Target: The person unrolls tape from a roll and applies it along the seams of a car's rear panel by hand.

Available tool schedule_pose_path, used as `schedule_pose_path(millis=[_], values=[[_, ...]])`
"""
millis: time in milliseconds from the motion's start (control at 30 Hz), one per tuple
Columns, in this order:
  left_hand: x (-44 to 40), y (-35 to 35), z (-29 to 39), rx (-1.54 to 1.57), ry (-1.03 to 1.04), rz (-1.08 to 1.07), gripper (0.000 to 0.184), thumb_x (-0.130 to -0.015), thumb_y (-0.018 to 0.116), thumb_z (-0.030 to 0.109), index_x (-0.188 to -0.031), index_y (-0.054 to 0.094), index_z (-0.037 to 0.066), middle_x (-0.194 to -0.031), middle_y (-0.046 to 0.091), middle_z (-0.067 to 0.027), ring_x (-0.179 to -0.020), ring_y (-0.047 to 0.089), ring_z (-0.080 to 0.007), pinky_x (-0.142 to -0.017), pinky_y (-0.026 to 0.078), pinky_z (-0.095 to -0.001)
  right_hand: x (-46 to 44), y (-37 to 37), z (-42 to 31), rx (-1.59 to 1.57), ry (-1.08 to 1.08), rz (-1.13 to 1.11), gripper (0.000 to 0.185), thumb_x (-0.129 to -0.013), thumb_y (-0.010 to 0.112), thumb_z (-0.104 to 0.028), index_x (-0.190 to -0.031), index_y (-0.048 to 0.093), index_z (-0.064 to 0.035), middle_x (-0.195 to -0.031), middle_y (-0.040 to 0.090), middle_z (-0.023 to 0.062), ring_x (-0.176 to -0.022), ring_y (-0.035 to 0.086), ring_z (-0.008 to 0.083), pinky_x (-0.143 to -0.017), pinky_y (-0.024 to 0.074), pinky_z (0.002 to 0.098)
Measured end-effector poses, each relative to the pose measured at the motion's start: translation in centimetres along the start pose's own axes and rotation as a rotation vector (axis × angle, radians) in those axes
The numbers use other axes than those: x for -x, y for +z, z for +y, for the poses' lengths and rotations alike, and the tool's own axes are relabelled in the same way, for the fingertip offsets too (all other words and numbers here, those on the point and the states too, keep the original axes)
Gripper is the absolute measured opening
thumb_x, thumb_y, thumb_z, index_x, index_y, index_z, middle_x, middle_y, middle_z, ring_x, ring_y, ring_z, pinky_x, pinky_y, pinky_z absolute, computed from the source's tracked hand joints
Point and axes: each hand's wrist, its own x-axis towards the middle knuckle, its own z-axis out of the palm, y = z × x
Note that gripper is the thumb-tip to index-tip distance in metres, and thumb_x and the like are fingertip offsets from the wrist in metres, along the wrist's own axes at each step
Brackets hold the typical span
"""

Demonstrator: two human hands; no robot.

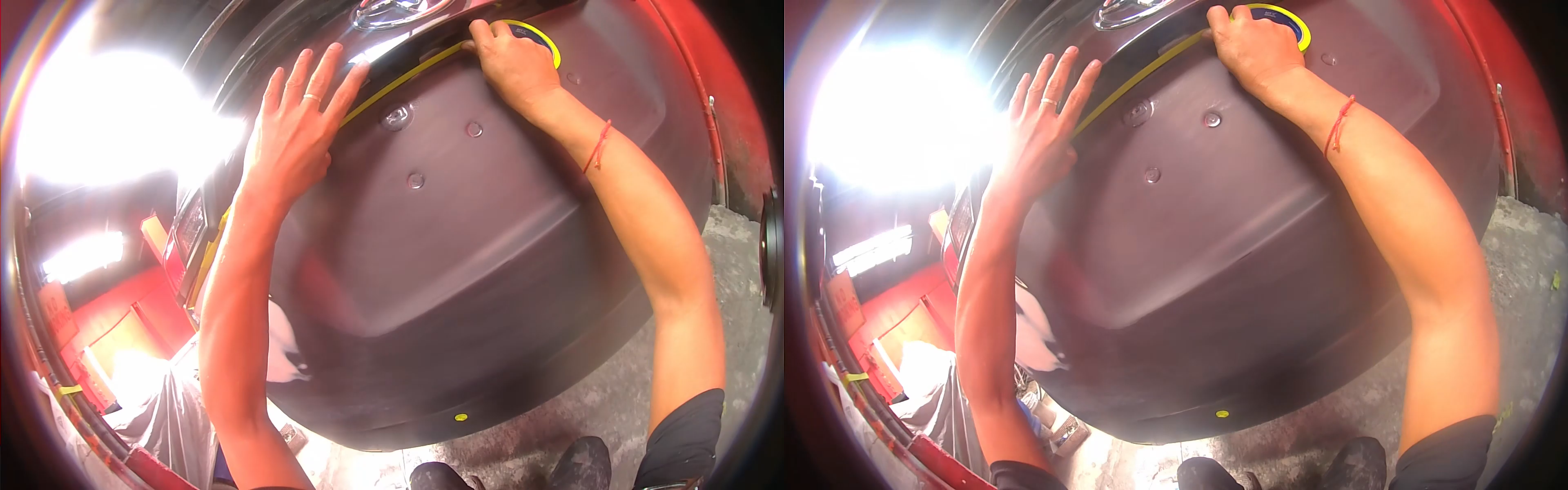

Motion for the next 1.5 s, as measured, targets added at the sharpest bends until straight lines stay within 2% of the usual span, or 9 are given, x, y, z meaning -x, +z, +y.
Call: schedule_pose_path(millis=[367,633,733,833,1000,1067,1100,1167,1500], values=[[-3.9,0.1,0.0,0.299,-0.175,0.021,0.109,-0.068,0.087,0.010,-0.159,0.027,0.021,-0.160,0.034,-0.0168,-0.143,0.039,-0.0434,-0.116,0.038,-0.0566,-0.2,0.3,0.0,-0.026,-0.018,0.037,0.021,-0.097,0.057,-0.024,-0.105,0.051,-0.0048,-0.094,0.066,0.0215,-0.075,0.073,0.0398,-0.061,0.0590,0.0512],[-3.9,1.5,-0.8,0.540,-0.221,0.064,0.096,-0.073,0.085,0.013,-0.156,0.036,0.019,-0.162,0.031,-0.0195,-0.152,0.025,-0.0366,-0.126,0.017,-0.0516,1.2,-1.1,0.4,-0.059,-0.050,0.028,0.012,-0.091,0.056,-0.011,-0.099,0.054,-0.0025,-0.090,0.067,0.0213,-0.070,0.072,0.0382,-0.056,0.0572,0.0497],[-3.5,2.2,-1.1,0.501,-0.202,0.070,0.096,-0.074,0.082,0.015,-0.158,0.035,0.021,-0.163,0.030,-0.0167,-0.153,0.024,-0.0333,-0.126,0.019,-0.0507,1.1,-1.5,0.4,-0.054,-0.075,0.002,0.012,-0.089,0.057,-0.010,-0.098,0.057,-0.0017,-0.091,0.068,0.0215,-0.074,0.073,0.0377,-0.057,0.0572,0.0489],[-3.6,2.4,-1.0,0.506,-0.198,0.086,0.096,-0.074,0.082,0.017,-0.158,0.035,0.022,-0.163,0.031,-0.0171,-0.153,0.025,-0.0337,-0.126,0.019,-0.0525,-0.2,0.1,0.7,-0.029,-0.117,0.085,0.027,-0.099,0.059,-0.029,-0.099,0.057,-0.0029,-0.084,0.066,0.0208,-0.068,0.070,0.0391,-0.055,0.0536,0.0522],[-3.9,3.1,-0.1,0.476,-0.209,0.179,0.092,-0.075,0.085,0.024,-0.155,0.040,0.021,-0.158,0.037,-0.0222,-0.149,0.030,-0.0419,-0.121,0.024,-0.0596,-0.9,0.2,0.0,-0.014,-0.066,0.043,0.030,-0.098,0.062,-0.031,-0.099,0.059,-0.0018,-0.084,0.067,0.0223,-0.071,0.070,0.0404,-0.057,0.0547,0.0510],[-4.2,3.2,0.4,0.342,-0.252,0.220,0.088,-0.075,0.085,0.031,-0.152,0.043,0.018,-0.154,0.043,-0.0224,-0.145,0.037,-0.0447,-0.117,0.028,-0.0633,-0.9,-0.1,-0.3,-0.011,-0.033,-0.024,0.017,-0.086,0.060,-0.008,-0.100,0.062,0.0001,-0.091,0.069,0.0222,-0.081,0.072,0.0387,-0.063,0.0575,0.0498],[-4.5,3.2,0.8,0.344,-0.254,0.221,0.088,-0.075,0.085,0.031,-0.152,0.043,0.018,-0.154,0.043,-0.0224,-0.145,0.037,-0.0447,-0.117,0.028,-0.0633,-0.9,0.0,-0.4,-0.008,-0.034,-0.025,0.017,-0.086,0.060,-0.008,-0.100,0.062,0.0001,-0.091,0.069,0.0222,-0.081,0.072,0.0387,-0.063,0.0575,0.0498],[-5.4,3.0,1.6,0.318,-0.340,0.257,0.083,-0.076,0.085,0.034,-0.147,0.047,0.014,-0.150,0.048,-0.0221,-0.139,0.043,-0.0469,-0.114,0.033,-0.0647,-1.1,-0.1,-0.5,-0.082,0.010,-0.017,0.031,-0.095,0.065,-0.032,-0.097,0.063,-0.0009,-0.087,0.068,0.0216,-0.077,0.070,0.0419,-0.065,0.0555,0.0520],[-8.2,3.2,3.5,0.212,-0.443,0.271,0.094,-0.070,0.088,0.043,-0.146,0.045,0.008,-0.143,0.055,-0.0169,-0.126,0.054,-0.0431,-0.110,0.039,-0.0572,-1.0,-1.1,-0.9,-0.132,0.064,-0.066,0.033,-0.096,0.065,-0.036,-0.096,0.065,-0.0028,-0.092,0.069,0.0196,-0.084,0.069,0.0416,-0.072,0.0536,0.0526]])
